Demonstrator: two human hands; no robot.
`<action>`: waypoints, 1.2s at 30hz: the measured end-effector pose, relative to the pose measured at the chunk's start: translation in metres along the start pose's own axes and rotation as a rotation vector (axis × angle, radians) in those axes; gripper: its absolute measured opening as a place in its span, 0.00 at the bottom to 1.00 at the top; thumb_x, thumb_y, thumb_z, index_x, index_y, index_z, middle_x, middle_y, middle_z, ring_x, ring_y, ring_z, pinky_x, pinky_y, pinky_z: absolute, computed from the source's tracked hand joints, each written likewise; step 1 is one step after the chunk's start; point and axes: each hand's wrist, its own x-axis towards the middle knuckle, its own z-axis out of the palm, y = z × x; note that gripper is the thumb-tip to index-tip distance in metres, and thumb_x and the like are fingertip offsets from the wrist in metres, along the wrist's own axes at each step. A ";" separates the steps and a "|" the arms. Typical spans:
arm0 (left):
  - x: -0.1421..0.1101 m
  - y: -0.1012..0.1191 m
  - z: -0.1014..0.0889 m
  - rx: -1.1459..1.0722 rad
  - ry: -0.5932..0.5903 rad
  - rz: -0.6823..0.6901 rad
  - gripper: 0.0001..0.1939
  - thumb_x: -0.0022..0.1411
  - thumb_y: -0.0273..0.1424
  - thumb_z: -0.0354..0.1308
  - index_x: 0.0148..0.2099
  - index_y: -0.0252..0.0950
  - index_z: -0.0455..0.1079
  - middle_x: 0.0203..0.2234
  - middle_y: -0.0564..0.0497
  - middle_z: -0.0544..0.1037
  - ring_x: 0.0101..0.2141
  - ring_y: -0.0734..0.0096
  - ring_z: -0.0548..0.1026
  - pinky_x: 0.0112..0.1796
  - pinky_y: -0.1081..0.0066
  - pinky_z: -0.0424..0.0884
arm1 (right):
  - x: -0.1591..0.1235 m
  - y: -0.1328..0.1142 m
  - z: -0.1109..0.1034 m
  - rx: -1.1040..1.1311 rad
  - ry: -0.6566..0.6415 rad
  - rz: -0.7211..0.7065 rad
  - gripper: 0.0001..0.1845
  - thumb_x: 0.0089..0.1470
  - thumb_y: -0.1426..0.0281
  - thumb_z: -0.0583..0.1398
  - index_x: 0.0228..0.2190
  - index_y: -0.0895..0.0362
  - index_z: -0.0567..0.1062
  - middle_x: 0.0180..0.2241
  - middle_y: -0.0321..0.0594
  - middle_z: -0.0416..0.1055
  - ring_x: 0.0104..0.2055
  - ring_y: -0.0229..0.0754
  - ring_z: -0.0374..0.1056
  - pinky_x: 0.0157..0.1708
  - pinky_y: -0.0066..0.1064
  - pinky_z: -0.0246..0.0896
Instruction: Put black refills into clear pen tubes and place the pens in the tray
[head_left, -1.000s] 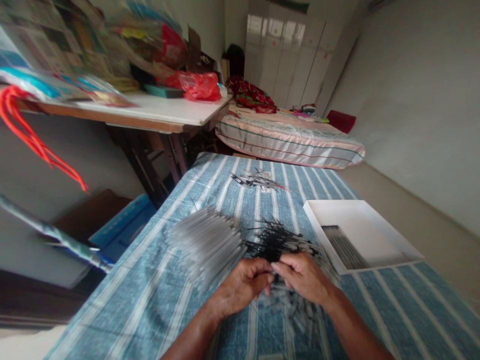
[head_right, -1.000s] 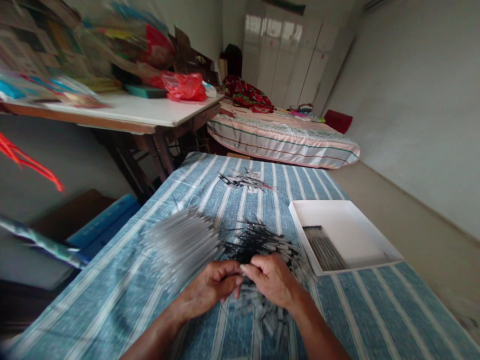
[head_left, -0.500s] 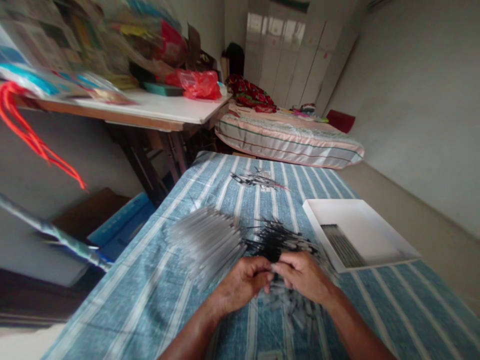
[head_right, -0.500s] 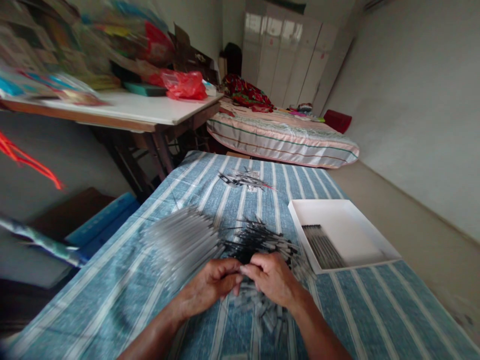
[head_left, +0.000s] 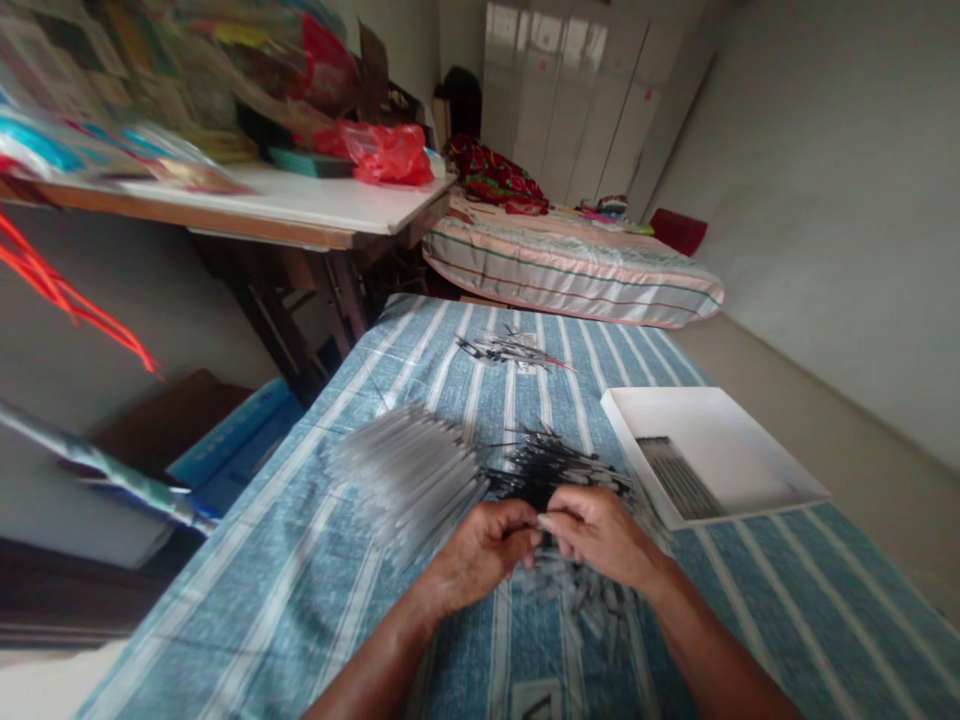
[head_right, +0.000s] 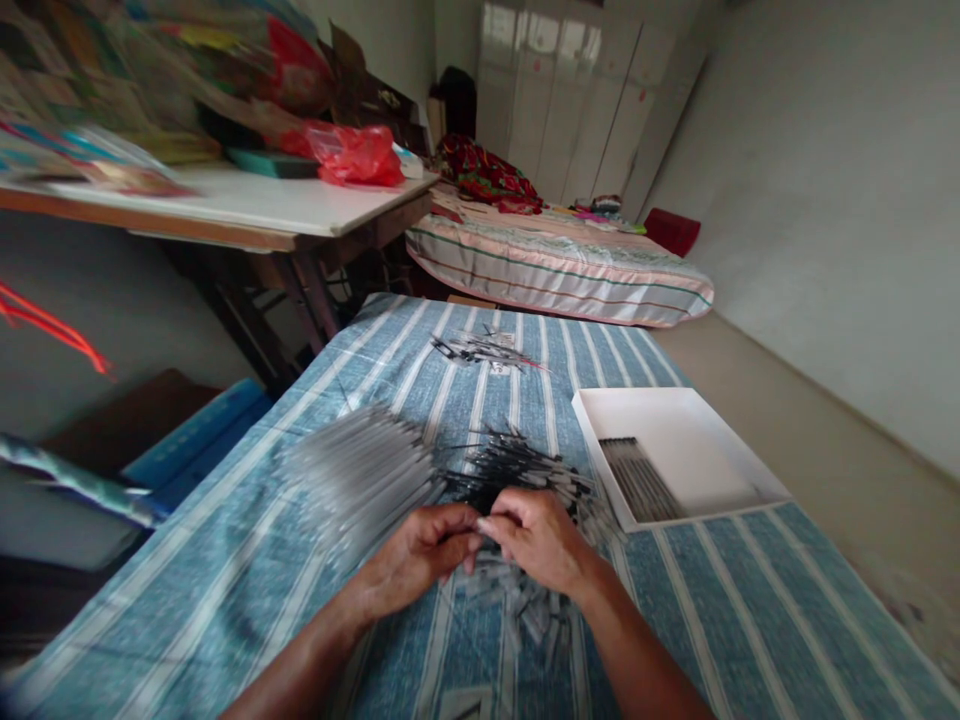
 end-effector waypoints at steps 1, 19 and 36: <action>0.000 0.000 0.000 -0.006 -0.002 0.003 0.10 0.56 0.34 0.53 0.31 0.32 0.70 0.20 0.55 0.69 0.20 0.79 0.61 0.22 0.77 0.56 | 0.000 0.000 0.000 -0.012 -0.005 0.005 0.17 0.55 0.62 0.53 0.19 0.57 0.65 0.14 0.30 0.63 0.16 0.31 0.58 0.18 0.21 0.51; 0.003 0.000 -0.009 0.350 0.110 0.229 0.14 0.61 0.32 0.48 0.31 0.34 0.73 0.25 0.52 0.69 0.29 0.71 0.68 0.32 0.74 0.61 | 0.012 -0.005 -0.014 0.092 0.032 0.085 0.19 0.55 0.61 0.53 0.17 0.57 0.63 0.12 0.29 0.64 0.12 0.29 0.56 0.15 0.20 0.50; 0.005 -0.003 -0.010 -0.034 0.314 0.051 0.09 0.51 0.35 0.59 0.26 0.33 0.72 0.19 0.55 0.68 0.22 0.77 0.63 0.24 0.77 0.58 | 0.011 0.016 -0.028 0.008 0.130 0.093 0.14 0.52 0.62 0.55 0.21 0.57 0.67 0.13 0.29 0.62 0.15 0.31 0.56 0.17 0.21 0.50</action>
